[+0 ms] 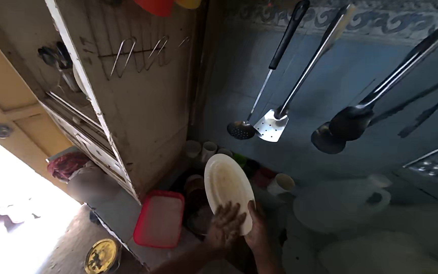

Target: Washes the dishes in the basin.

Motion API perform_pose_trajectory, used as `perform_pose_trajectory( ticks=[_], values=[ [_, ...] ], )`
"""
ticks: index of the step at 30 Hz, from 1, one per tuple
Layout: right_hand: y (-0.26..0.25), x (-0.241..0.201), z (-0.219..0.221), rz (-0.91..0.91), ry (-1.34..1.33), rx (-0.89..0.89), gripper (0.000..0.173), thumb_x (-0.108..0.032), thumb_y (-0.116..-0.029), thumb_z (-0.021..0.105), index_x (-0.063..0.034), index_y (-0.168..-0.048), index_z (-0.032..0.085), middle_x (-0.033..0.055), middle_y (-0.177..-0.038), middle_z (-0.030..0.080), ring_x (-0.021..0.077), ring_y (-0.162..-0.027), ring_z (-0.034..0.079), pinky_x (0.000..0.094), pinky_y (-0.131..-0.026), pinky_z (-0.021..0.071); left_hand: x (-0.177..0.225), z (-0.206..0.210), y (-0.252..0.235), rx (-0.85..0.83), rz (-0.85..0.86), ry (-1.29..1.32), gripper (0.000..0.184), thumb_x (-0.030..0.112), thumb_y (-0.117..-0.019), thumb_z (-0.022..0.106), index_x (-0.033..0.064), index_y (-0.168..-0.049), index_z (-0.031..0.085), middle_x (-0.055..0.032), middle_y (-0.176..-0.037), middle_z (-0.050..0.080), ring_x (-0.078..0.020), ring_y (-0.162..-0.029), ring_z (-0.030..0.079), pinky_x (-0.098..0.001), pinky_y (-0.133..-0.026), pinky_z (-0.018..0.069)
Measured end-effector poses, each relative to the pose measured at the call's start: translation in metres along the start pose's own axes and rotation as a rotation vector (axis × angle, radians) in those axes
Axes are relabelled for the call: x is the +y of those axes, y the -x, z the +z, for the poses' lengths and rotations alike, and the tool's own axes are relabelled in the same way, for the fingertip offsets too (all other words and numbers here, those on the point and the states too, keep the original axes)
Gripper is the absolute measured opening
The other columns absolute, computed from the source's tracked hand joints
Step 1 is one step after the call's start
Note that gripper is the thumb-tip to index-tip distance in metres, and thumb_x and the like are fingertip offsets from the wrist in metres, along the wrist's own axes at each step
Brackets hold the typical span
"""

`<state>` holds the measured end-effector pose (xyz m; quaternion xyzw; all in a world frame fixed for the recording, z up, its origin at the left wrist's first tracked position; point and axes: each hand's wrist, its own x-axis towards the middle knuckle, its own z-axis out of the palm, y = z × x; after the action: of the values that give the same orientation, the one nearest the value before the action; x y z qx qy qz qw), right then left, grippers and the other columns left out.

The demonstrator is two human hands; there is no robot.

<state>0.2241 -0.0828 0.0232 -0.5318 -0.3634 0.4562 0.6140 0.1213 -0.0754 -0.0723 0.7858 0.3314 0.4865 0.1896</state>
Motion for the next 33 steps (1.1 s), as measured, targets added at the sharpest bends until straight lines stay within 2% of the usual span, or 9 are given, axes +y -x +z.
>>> perform_pose_trajectory(
  ticks=[2,7,12,16,18,23,25,30,33],
  values=[
    [0.001,0.002,-0.006,-0.002,-0.029,-0.036,0.041,-0.018,-0.1091,0.038,-0.0017,-0.146,0.046,0.0069,-0.126,0.065,0.0067,-0.108,0.066,0.0266,-0.091,0.0579,-0.035,-0.009,-0.017,0.094,-0.089,-0.172,0.042,0.018,-0.1064,0.043,0.0029,-0.141,0.061,-0.0269,-0.151,0.050,-0.0462,-0.142,0.046,-0.0641,-0.118,0.0324],
    [0.022,0.022,0.000,0.082,-0.053,-0.098,0.043,-0.014,-0.1072,0.042,-0.0019,-0.148,0.045,0.0092,-0.134,0.061,0.0089,-0.115,0.064,0.0271,-0.095,0.0560,-0.087,-0.046,-0.083,0.126,-0.603,-0.325,0.056,0.027,-0.1092,0.029,0.0043,-0.160,0.031,-0.0216,-0.168,0.022,-0.0386,-0.157,0.018,-0.0597,-0.126,0.0160],
    [0.017,0.018,0.001,0.086,-0.055,-0.043,0.044,-0.018,-0.1089,0.038,-0.0018,-0.150,0.041,0.0074,-0.130,0.062,0.0037,-0.110,0.064,0.0230,-0.092,0.0557,-0.030,-0.006,-0.034,0.068,-0.203,-0.133,0.053,0.024,-0.1083,0.035,-0.0053,-0.152,0.044,-0.0258,-0.160,0.038,-0.0415,-0.151,0.032,-0.0594,-0.124,0.0222],
    [0.009,0.014,-0.006,0.050,-0.038,0.005,0.040,-0.017,-0.1103,0.036,0.0013,-0.146,0.042,0.0041,-0.121,0.061,-0.0020,-0.103,0.061,0.0181,-0.090,0.0523,0.000,0.014,-0.004,-0.046,0.068,0.082,0.075,0.050,-0.1101,0.016,-0.0050,-0.146,0.052,-0.0218,-0.156,0.046,-0.0354,-0.151,0.037,-0.0562,-0.125,0.0204],
    [0.010,0.016,-0.009,0.034,-0.101,-0.006,0.039,-0.018,-0.1095,0.038,-0.0014,-0.145,0.045,0.0037,-0.119,0.066,0.0025,-0.102,0.066,0.0230,-0.088,0.0574,-0.013,0.008,-0.024,-0.004,0.085,-0.010,0.059,0.036,-0.1121,0.023,-0.0026,-0.144,0.055,-0.0239,-0.154,0.048,-0.0402,-0.148,0.040,-0.0611,-0.122,0.0246],
    [0.032,0.021,-0.005,0.076,-0.083,-0.109,0.041,-0.013,-0.1066,0.042,0.0007,-0.145,0.045,0.0089,-0.126,0.064,0.0087,-0.108,0.067,0.0274,-0.091,0.0584,-0.048,-0.028,-0.101,0.215,-0.573,-0.225,0.054,0.021,-0.1077,0.032,0.0012,-0.157,0.037,-0.0226,-0.167,0.025,-0.0400,-0.156,0.020,-0.0610,-0.125,0.0136],
    [0.037,0.028,-0.003,0.101,-0.088,-0.146,0.043,-0.011,-0.1063,0.042,0.0013,-0.147,0.043,0.0084,-0.128,0.064,0.0073,-0.109,0.066,0.0263,-0.093,0.0573,-0.043,-0.031,-0.105,0.249,-0.554,-0.187,0.053,0.021,-0.1084,0.032,-0.0040,-0.155,0.038,-0.0227,-0.167,0.026,-0.0401,-0.157,0.017,-0.0586,-0.127,0.0097],
    [0.031,0.024,-0.008,0.140,-0.064,-0.179,0.041,-0.010,-0.1059,0.041,-0.0015,-0.146,0.044,0.0039,-0.123,0.066,0.0037,-0.105,0.067,0.0235,-0.090,0.0578,-0.009,-0.019,-0.089,0.199,0.158,-0.107,0.039,0.023,-0.0999,0.051,-0.0046,-0.093,0.077,-0.0211,-0.104,0.076,-0.0423,-0.110,0.070,-0.0620,-0.113,0.0393],
    [0.032,0.024,-0.015,0.144,-0.040,-0.183,0.041,-0.013,-0.1067,0.043,-0.0005,-0.146,0.046,0.0061,-0.123,0.067,0.0063,-0.105,0.068,0.0255,-0.090,0.0587,-0.015,-0.050,-0.111,0.129,-0.033,-0.304,0.026,0.015,-0.0954,0.062,-0.0040,-0.092,0.078,-0.0202,-0.091,0.077,-0.0374,-0.094,0.074,-0.0524,-0.095,0.0554]
  ],
)
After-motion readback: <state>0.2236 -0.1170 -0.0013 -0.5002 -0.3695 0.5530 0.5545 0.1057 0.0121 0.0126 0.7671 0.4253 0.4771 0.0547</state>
